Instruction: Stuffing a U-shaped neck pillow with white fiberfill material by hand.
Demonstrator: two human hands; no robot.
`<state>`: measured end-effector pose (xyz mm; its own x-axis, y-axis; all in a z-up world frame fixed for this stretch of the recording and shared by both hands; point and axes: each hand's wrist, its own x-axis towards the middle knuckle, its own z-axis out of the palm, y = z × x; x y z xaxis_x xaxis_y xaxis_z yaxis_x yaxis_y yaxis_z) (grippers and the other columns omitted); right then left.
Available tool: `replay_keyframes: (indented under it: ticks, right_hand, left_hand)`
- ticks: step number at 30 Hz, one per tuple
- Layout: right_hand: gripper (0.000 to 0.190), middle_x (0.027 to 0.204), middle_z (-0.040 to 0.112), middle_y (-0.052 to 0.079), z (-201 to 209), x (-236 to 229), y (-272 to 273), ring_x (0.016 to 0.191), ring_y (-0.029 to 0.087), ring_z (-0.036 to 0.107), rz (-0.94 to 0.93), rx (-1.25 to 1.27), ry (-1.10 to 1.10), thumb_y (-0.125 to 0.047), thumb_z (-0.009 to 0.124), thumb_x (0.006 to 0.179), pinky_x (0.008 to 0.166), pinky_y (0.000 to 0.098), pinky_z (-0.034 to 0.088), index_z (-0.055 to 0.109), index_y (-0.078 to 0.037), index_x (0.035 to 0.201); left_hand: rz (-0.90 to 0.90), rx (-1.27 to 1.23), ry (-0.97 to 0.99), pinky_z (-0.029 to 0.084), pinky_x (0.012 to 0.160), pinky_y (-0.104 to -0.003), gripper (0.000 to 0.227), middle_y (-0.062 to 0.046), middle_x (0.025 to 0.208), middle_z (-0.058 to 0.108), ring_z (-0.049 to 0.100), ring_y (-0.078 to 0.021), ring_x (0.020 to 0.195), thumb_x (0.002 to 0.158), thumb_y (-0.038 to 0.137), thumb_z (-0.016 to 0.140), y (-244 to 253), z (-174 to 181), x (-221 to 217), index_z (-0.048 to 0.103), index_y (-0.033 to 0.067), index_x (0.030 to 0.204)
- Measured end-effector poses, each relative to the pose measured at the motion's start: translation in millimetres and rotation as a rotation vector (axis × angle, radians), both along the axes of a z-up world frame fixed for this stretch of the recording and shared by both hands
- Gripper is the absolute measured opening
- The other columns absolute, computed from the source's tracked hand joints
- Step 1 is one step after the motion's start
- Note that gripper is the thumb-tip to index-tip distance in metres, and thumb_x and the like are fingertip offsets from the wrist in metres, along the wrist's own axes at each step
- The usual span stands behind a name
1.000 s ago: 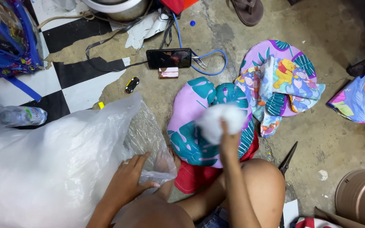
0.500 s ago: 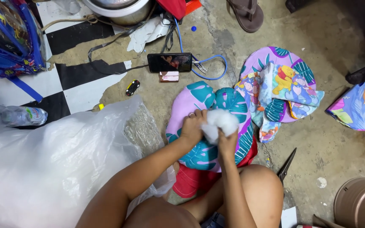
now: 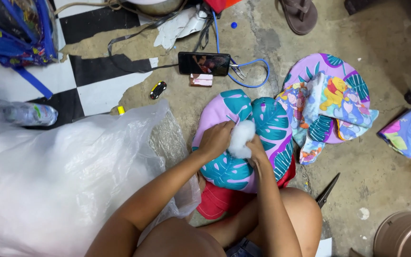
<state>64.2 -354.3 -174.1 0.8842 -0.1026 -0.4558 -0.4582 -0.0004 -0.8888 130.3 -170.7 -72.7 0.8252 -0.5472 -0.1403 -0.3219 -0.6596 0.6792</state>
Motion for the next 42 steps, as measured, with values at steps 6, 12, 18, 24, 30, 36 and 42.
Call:
replay_keyframes:
  ticks: [6, 12, 18, 24, 30, 36, 42]
  right_hand:
    - [0.042, 0.105, 0.072, 0.012, -48, 1, -22, 0.093, 0.025, 0.067, -0.15, 0.228, 0.036, -0.014, 0.076, 0.079, 0.09, 0.0402, 0.054, 0.072, 0.0, 0.119]
    - [0.037, 0.106, 0.07, 0.01, -1, 5, 2, 0.095, 0.026, 0.068, -0.025, -0.116, 0.071, -0.021, 0.07, 0.088, 0.091, 0.0419, 0.055, 0.068, -0.003, 0.12]
    - [0.028, 0.107, 0.066, 0.006, 7, 0, 15, 0.098, 0.032, 0.07, 0.285, -0.825, 0.034, -0.024, 0.062, 0.091, 0.089, 0.0472, 0.056, 0.068, -0.012, 0.115]
    - [0.011, 0.08, 0.066, -0.002, -34, -8, 13, 0.085, 0.025, 0.071, 0.395, -1.342, -0.044, -0.031, 0.064, 0.089, 0.075, 0.0418, 0.055, 0.072, -0.023, 0.087]
    - [0.047, 0.114, 0.075, 0.015, 45, 6, 10, 0.117, 0.034, 0.067, 0.295, -0.383, -0.043, -0.006, 0.067, 0.079, 0.116, 0.0475, 0.041, 0.071, -0.001, 0.125]
    - [0.022, 0.091, 0.076, 0.01, 79, 16, 28, 0.078, 0.021, 0.072, -0.161, 0.123, 0.124, -0.016, 0.075, 0.092, 0.074, 0.0379, 0.058, 0.076, -0.003, 0.109]
    - [0.021, 0.063, 0.063, 0.017, -124, 6, -21, 0.062, 0.019, 0.058, -0.254, -0.52, -0.143, -0.007, 0.087, 0.075, 0.062, 0.0359, 0.051, 0.07, 0.005, 0.073]
  left_hand:
    - [0.018, -0.123, 0.115, 0.059, 0.085, -0.052, 0.023, -0.018, 0.104, 0.07, 0.072, -0.0412, 0.101, 0.096, 0.002, 0.054, 9, 5, 2, 0.063, 0.0029, 0.118]
    - [0.022, -0.087, 0.117, 0.059, 0.077, -0.051, 0.02, -0.017, 0.096, 0.068, 0.073, -0.0395, 0.092, 0.098, 0.003, 0.049, 11, 12, 2, 0.061, 0.0031, 0.114]
    - [0.048, -0.118, 0.289, 0.058, 0.076, -0.054, 0.02, -0.019, 0.09, 0.07, 0.073, -0.0421, 0.089, 0.101, 0.014, 0.049, 13, 15, 3, 0.062, 0.0031, 0.111]
    - [0.121, -0.063, 0.466, 0.057, 0.079, -0.054, 0.029, -0.019, 0.087, 0.074, 0.074, -0.0433, 0.093, 0.094, 0.033, 0.057, 8, 42, 11, 0.067, 0.0059, 0.097]
    - [0.185, 0.073, 0.348, 0.06, 0.078, -0.053, 0.023, -0.016, 0.091, 0.075, 0.076, -0.0405, 0.095, 0.085, 0.022, 0.071, -8, 2, 8, 0.068, 0.0077, 0.103]
    - [0.157, 0.05, 0.222, 0.06, 0.081, -0.057, 0.02, -0.019, 0.097, 0.075, 0.076, -0.042, 0.095, 0.091, 0.007, 0.066, -11, 14, -4, 0.063, 0.0025, 0.111]
    - [0.019, -0.018, 0.337, 0.056, 0.087, -0.064, 0.04, -0.024, 0.103, 0.074, 0.073, -0.0485, 0.104, 0.085, 0.032, 0.068, -4, 35, -11, 0.06, 0.0058, 0.113]
